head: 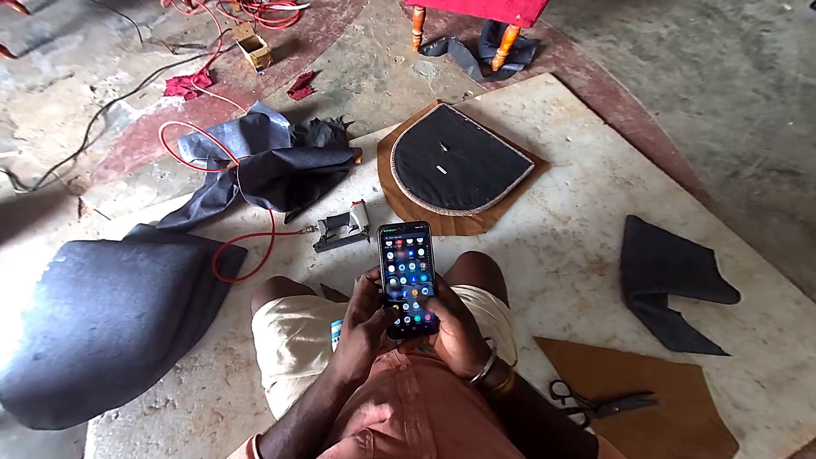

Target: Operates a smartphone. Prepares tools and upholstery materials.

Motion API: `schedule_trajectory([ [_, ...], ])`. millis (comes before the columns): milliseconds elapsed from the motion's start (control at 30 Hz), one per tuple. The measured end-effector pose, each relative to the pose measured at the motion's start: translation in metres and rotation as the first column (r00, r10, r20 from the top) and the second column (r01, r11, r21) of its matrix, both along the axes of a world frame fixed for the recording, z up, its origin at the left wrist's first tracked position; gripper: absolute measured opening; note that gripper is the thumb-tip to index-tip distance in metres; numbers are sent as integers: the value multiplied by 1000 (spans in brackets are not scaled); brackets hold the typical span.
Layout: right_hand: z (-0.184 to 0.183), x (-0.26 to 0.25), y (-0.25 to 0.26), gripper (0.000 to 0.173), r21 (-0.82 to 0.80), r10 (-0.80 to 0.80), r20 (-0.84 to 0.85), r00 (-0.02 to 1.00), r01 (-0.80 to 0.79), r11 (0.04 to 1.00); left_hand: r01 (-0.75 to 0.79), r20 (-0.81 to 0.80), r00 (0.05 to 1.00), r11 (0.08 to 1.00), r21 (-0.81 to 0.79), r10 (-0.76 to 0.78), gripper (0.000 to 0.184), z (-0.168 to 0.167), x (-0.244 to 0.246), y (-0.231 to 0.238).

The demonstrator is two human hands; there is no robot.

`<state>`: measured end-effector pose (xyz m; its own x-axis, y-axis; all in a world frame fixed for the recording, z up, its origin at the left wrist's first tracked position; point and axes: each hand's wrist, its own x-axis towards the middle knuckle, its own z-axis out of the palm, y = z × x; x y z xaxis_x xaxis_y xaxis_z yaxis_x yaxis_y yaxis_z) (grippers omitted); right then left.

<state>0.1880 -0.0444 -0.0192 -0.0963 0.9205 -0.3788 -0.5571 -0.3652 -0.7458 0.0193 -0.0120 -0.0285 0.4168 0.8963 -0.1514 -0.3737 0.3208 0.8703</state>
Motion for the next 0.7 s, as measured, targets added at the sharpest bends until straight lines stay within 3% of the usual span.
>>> schedule_trajectory([
  [167,-2,1,1,45,22,16,15,1000,-16,1000,0,-33,999,1000,5,1,43,1,0,2],
  [267,-8,-1,0,56,85,11,70,997,-17,996,-17,-205,978,999,51,27,37,10,1,7],
  [367,-8,-2,-1,58,100,43,98,994,-53,994,-83,-311,943,988,133,121,52,16,3,14],
  [500,-11,-6,-3,57,143,103,135,986,-122,982,-162,-274,944,982,102,184,76,26,11,23],
  [700,-12,-8,-6,60,195,113,216,970,-156,968,-263,-245,931,963,60,270,70,24,24,28],
])
